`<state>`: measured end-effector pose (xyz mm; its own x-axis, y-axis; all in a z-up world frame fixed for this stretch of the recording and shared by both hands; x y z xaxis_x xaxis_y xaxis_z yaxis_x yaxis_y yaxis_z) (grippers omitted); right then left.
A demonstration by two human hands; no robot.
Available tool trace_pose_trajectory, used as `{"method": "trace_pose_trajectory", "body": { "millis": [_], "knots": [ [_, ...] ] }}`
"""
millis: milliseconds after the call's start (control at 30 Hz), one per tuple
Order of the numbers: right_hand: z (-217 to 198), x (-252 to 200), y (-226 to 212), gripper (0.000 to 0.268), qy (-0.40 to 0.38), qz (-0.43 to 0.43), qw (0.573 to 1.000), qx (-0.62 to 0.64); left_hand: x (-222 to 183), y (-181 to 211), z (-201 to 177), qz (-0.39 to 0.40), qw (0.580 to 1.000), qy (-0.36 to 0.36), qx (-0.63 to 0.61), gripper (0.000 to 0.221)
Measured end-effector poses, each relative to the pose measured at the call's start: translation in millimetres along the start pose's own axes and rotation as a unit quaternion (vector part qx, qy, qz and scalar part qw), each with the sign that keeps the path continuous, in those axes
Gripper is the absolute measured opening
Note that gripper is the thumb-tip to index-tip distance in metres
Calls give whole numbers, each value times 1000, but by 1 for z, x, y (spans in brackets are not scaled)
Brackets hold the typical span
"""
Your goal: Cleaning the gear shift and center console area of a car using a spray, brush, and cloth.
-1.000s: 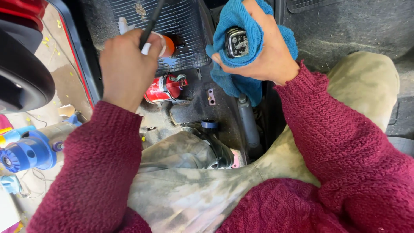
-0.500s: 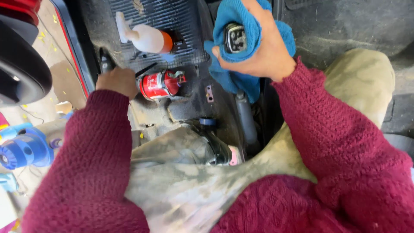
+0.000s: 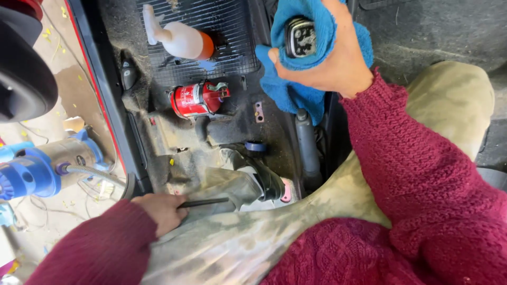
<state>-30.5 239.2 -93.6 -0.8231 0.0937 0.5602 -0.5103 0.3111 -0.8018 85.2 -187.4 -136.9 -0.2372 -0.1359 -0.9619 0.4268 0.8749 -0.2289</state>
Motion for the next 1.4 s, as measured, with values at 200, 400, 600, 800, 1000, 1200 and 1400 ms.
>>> {"method": "trace_pose_trajectory", "body": {
  "millis": [200, 400, 600, 800, 1000, 1200, 1400],
  "knots": [
    [-1, 6, 0, 62, -9, 10, 1000, 18, -79, 45, 18, 313, 859, 378, 146, 41],
    [2, 9, 4, 42, -12, 48, 999, 22, -234, 66, -49, 140, 941, 302, 51, 39],
    [5, 21, -20, 40, -45, 8, 997, 70, -154, 30, -168, -70, 970, 224, -65, 40],
    [-8, 23, -35, 66, 67, -38, 996, 53, 15, 17, -135, 103, 950, 290, 43, 29],
    [3, 29, -27, 40, -17, 9, 999, 38, -185, 127, -257, 422, 648, 583, -249, 17],
    [3, 31, -31, 49, -24, -1, 999, 30, -212, 161, -282, 534, 569, 523, -342, 19],
    [9, 18, 6, 46, -56, 34, 996, 59, -220, 182, -284, 555, 566, 553, -256, 19]
  ]
}}
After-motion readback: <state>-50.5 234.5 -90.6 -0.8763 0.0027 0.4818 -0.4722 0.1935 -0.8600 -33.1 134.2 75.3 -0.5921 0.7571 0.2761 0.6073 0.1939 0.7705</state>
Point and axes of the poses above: each hand's wrist, its own x-axis towards the middle knuckle, its own z-axis out of the palm, y = z × x, the point moved 10 cm from there along x, towards the middle knuckle, and after that the axes turned 4 degrees about y, right-handed, at the moved point
